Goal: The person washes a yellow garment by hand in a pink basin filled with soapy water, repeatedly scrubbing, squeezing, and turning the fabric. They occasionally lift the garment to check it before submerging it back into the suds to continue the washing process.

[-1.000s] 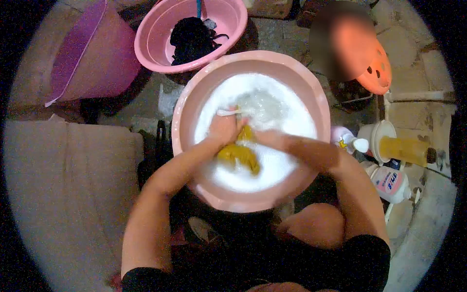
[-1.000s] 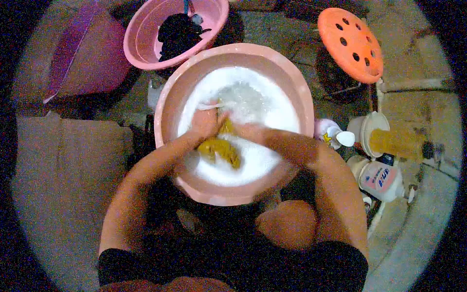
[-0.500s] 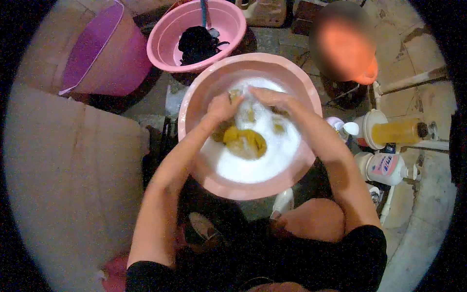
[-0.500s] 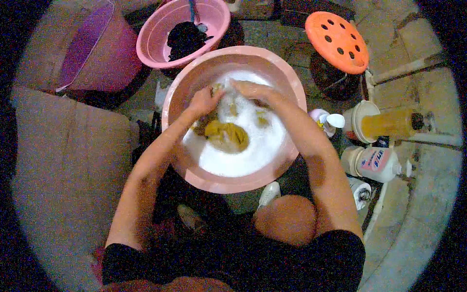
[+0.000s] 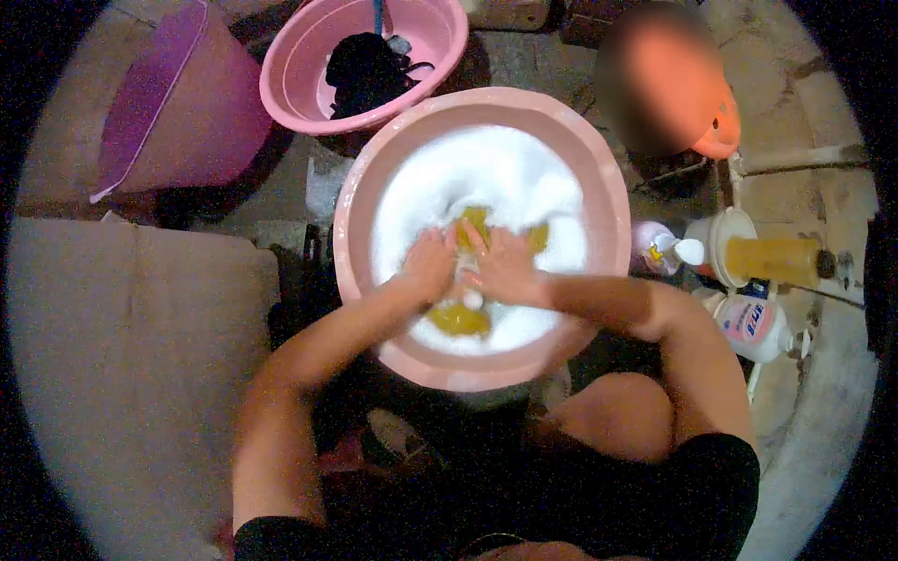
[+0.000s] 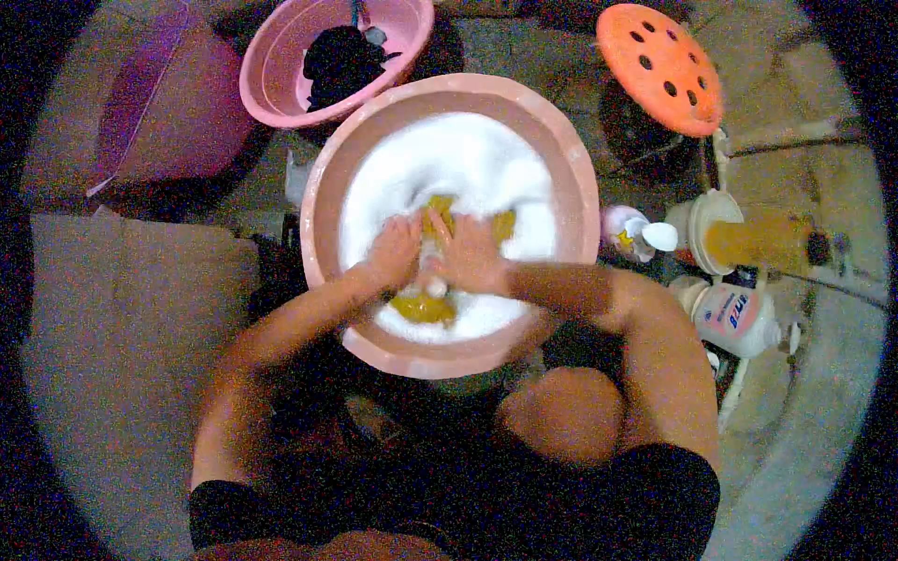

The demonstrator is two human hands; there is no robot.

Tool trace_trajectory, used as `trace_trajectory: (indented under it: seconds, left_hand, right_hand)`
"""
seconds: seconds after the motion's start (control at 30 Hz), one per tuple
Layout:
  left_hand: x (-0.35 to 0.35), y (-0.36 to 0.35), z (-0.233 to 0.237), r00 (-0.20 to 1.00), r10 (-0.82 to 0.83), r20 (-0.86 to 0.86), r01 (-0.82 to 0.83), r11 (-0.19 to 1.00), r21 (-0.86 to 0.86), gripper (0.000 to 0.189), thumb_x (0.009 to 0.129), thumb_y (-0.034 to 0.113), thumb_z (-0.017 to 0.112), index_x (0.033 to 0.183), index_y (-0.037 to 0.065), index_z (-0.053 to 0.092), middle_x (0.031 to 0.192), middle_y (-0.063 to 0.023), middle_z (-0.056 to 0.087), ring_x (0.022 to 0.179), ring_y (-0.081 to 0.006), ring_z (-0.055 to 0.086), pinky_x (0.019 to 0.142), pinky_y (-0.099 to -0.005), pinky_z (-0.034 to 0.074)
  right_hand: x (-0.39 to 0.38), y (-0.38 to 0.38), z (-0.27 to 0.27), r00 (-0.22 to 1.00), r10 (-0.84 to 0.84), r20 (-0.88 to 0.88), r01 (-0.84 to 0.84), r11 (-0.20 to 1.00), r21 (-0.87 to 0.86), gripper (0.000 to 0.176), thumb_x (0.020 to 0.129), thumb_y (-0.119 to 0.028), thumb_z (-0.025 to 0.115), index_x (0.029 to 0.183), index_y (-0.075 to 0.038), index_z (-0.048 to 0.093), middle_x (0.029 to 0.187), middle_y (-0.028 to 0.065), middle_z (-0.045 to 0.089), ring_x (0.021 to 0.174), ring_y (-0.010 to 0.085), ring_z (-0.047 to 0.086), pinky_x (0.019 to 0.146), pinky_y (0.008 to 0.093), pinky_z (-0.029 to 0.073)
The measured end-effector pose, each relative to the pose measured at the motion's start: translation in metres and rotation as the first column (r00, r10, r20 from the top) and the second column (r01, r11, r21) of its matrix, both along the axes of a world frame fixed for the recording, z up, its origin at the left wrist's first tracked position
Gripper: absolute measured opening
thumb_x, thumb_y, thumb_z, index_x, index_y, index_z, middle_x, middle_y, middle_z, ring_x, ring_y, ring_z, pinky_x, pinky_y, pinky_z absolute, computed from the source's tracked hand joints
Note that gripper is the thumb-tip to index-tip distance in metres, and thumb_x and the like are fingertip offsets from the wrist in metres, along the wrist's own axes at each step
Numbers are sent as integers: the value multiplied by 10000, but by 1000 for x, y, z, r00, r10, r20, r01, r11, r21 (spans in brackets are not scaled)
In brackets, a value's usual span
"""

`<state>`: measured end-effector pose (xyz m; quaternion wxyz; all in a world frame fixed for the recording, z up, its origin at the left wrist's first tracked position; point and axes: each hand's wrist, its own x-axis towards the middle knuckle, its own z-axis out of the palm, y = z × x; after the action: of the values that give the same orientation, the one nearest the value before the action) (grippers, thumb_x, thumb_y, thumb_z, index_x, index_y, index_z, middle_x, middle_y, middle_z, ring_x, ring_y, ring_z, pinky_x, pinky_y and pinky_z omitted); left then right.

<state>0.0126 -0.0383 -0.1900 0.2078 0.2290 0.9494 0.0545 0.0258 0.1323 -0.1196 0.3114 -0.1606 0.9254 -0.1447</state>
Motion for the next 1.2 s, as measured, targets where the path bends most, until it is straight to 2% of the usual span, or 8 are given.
trace_trajectory:
  seconds: [0.1, 0.27, 0.57, 0.77, 0.83, 0.97, 1.03, 1.2]
  left_hand:
    - [-37, 7, 66, 918, -59, 393, 12, 992, 122, 700, 639, 410, 766, 1160, 1, 542, 1079, -226, 595, 1022, -318, 583, 878, -389, 470]
    - [-76, -16, -51, 912, 142, 384, -120, 989, -82, 461, 738, 388, 666, 986, 2, 626, 974, -198, 644, 924, -314, 626, 862, -404, 471]
    - [-61, 15, 47, 734, 678, 44, -648, 679, 345, 396, 862, 328, 520, 929, -50, 614, 936, -254, 629, 898, -399, 602, 795, -473, 469]
    - [17, 36, 125, 972, 68, -227, 55, 867, 496, 230, 817, 289, 635, 895, 79, 580, 799, -152, 592, 797, -347, 569, 711, -461, 447]
    - [29, 26, 105, 971, -154, -185, 217, 894, 392, 477, 727, 348, 723, 1098, 115, 536, 1083, -167, 568, 1012, -341, 531, 802, -507, 415]
    - [36, 8, 105, 964, 124, -234, -63, 965, 253, 869, 631, 372, 787, 1345, 119, 360, 1384, -235, 327, 1253, -385, 355, 913, -650, 313]
    - [33, 7, 82, 981, 192, 38, -196, 974, 118, 1177, 532, 426, 839, 1451, 148, 158, 1478, -243, 119, 1330, -420, 215, 932, -693, 278]
    - [-1, 17, 25, 986, 46, 159, -28, 993, -112, 746, 776, 217, 620, 1420, 105, 261, 1343, -286, 383, 1220, -436, 407, 957, -526, 392]
  right_hand:
    - [-29, 22, -47, 963, 98, 252, -35, 969, -244, 647, 847, -438, 544, 1364, -100, 350, 1351, 198, 399, 1229, 343, 387, 1047, 458, 266]
    - [-79, 48, -136, 966, 205, 155, -78, 807, -585, 441, 861, -312, 576, 1241, -88, 553, 1284, 102, 523, 1170, 222, 487, 1028, 345, 340]
    - [-141, 11, -54, 949, -308, 65, 311, 887, -340, 555, 898, -468, 400, 1025, 23, 623, 1087, 262, 588, 1022, 350, 578, 874, 444, 432]
    - [-70, 40, 25, 899, -439, 10, 405, 821, -401, 689, 896, -570, 363, 1282, -6, 447, 1142, 300, 543, 1047, 414, 543, 938, 473, 392]
    - [-40, 43, 36, 918, 121, -376, -77, 989, 130, 709, 886, -565, 392, 1366, -44, 358, 1287, 307, 419, 1172, 435, 445, 985, 524, 330]
    - [12, 30, 13, 999, 43, -17, -44, 998, -45, 671, 888, -500, 435, 1416, -114, 284, 1403, 319, 232, 1288, 430, 289, 1018, 554, 236]
    - [39, 19, -4, 935, 85, -343, -60, 995, 83, 709, 869, -471, 469, 1396, -35, 283, 1345, 303, 334, 1226, 438, 370, 979, 587, 288]
    - [13, 13, -36, 988, 81, -128, -97, 987, -129, 625, 853, -309, 523, 1343, 26, 327, 1283, 314, 399, 1121, 425, 484, 928, 524, 385]
